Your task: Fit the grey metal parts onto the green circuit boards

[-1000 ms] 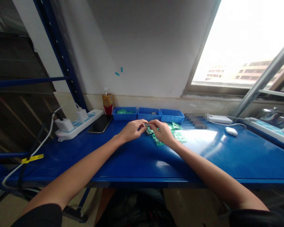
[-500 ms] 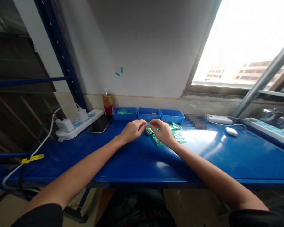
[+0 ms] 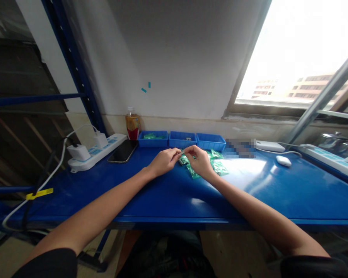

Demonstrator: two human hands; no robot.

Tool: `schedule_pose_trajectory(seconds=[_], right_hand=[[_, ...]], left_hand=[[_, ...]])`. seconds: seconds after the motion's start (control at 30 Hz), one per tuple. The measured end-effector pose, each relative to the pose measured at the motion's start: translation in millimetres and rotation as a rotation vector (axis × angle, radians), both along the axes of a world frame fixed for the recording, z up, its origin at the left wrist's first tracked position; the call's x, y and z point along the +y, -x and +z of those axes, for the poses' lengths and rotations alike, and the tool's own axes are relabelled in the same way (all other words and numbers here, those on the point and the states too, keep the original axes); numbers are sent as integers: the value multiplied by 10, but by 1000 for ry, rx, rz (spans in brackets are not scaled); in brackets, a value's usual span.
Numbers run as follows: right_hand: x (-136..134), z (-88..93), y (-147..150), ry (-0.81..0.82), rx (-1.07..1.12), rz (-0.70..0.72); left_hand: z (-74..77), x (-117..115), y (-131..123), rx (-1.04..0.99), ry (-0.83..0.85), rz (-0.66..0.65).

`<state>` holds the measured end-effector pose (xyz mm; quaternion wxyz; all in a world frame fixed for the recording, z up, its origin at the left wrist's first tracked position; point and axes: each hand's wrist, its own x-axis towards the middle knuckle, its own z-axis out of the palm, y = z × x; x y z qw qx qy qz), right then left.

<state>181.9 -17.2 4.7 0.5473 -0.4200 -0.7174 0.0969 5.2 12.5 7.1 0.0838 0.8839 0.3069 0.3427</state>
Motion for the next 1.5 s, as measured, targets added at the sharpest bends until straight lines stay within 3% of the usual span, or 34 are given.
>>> schedule_pose_trajectory(seconds=[0.27, 0.73, 1.0, 1.27, 1.5], right_hand=[[-9, 57, -78, -154, -290, -3], [15, 0, -62, -120, -269, -46], [0, 4, -75, -147, -346, -9], [-6, 17, -62, -120, -304, -39], [16, -18, -14, -48, -114, -9]], left_hand=[[48, 9, 33, 11, -20, -17], [47, -13, 31, 47, -105, 54], [38, -9, 23, 71, -85, 1], [38, -14, 38, 56, -81, 17], [-1, 6, 19, 56, -103, 18]])
